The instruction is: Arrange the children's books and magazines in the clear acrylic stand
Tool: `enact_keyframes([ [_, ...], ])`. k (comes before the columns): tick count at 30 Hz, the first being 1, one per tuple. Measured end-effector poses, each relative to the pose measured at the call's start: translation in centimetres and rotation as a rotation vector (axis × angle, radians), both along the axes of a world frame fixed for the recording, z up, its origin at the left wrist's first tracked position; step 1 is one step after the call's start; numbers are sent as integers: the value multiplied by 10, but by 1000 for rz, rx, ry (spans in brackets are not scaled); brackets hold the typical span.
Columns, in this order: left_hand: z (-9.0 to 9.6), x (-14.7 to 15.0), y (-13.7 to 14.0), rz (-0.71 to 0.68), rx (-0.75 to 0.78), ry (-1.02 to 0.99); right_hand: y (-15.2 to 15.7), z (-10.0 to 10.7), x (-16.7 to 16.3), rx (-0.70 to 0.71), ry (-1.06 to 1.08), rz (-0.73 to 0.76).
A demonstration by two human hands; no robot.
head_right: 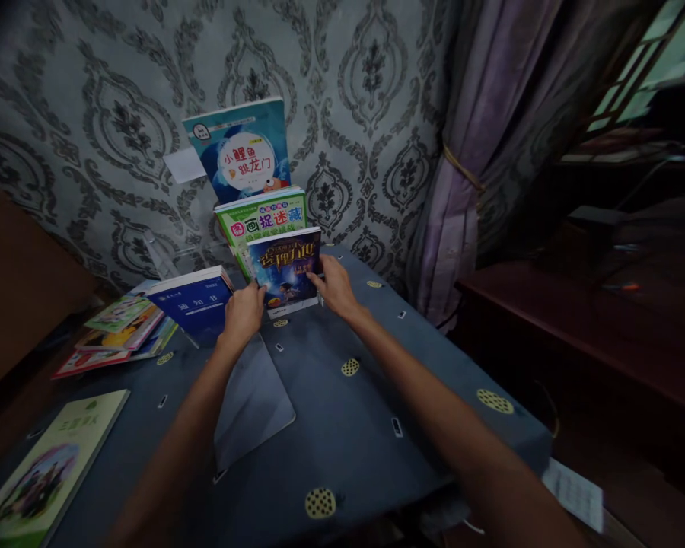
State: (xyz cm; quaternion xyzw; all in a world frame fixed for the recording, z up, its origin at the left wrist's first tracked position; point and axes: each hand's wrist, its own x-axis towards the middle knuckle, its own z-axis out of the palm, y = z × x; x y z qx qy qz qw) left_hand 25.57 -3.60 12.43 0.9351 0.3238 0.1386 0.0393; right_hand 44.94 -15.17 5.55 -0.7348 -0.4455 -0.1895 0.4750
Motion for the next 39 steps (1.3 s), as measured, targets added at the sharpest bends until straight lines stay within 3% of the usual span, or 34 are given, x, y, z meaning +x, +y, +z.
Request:
enact_keyframes([
  [3,-3,-7,-3,-4,-25,39,1,-8,2,-87,-29,-18],
  [7,3,-13,-9,-25,130,-218,-1,-21,1,-105,-17,25],
  [11,8,-5,-5,-267,389,-384,-1,-26,-3,-26,4,53],
  [14,0,4,4,-334,402,-350,2,-23,-7,37,22,67],
  [21,-18,13,9,-334,252,-438,5,-13,-12,72,56,66],
  [27,-41,8,-8,-243,-159,-674,5,-21,-11,57,91,71],
  [32,-55,14,4,-135,-511,-595,7,-31,-16,99,146,91],
  [39,-58,20,13,-125,-663,-587,13,-37,-22,138,170,104],
])
